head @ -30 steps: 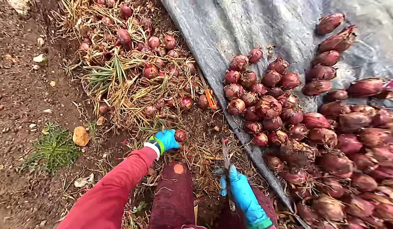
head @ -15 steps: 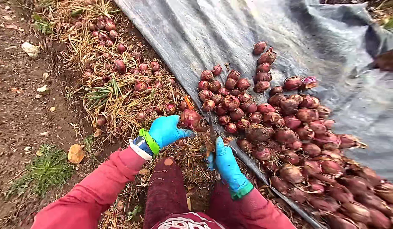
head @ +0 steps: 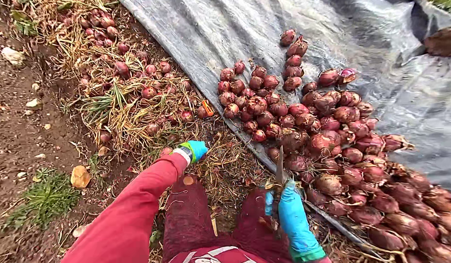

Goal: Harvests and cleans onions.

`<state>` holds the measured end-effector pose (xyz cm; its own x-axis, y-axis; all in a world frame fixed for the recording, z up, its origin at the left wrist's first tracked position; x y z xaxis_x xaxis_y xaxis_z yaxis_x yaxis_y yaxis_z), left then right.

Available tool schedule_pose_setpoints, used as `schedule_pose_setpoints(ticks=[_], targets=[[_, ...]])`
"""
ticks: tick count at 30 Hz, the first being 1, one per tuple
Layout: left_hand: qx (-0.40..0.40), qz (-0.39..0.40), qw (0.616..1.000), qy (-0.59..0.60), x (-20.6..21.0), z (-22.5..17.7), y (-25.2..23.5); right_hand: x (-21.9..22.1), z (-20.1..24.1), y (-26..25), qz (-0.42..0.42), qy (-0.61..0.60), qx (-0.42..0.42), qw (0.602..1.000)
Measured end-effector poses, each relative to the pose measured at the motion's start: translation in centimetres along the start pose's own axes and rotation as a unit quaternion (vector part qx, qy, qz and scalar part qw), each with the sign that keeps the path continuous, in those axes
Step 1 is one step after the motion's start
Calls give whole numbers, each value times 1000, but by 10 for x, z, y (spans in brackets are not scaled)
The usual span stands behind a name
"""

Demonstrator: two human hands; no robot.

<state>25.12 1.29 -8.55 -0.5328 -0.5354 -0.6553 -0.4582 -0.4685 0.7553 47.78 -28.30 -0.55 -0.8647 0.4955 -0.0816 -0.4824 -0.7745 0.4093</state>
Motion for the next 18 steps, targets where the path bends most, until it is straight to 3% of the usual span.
schedule_pose_setpoints(ticks=[2,4,7,10,12,14,18], targets=[[9,66,998,-4,36,2,-26,18,-10,-5,24,-1,38,999],[14,69,997,37,50,8,-37,33,-16,-11,35,-11,81,996],[-39,69,987,140,37,38,-43,59,-23,-38,47,-41,138,988],[-145,44,960,237,7,47,-6,95,-28,-64,71,-81,179,978],[-154,4,952,263,-24,36,42,128,-20,-76,126,-89,155,976],[-116,-20,963,244,-43,20,84,158,5,-80,202,-62,78,974],[-45,-64,974,214,-69,20,139,178,44,-71,212,-10,-35,977]])
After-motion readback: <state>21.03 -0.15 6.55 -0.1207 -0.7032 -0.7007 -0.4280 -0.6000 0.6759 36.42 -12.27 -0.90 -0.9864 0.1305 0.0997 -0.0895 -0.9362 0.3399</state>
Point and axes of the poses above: each hand's wrist, its own y-axis away from the middle knuckle, its own x-axis out of the palm, z = x × y, the point moved 1 cm from there along -y, towards the middle knuckle, and after that the axes turned 10 degrees about -x, right-handed, at the moved point
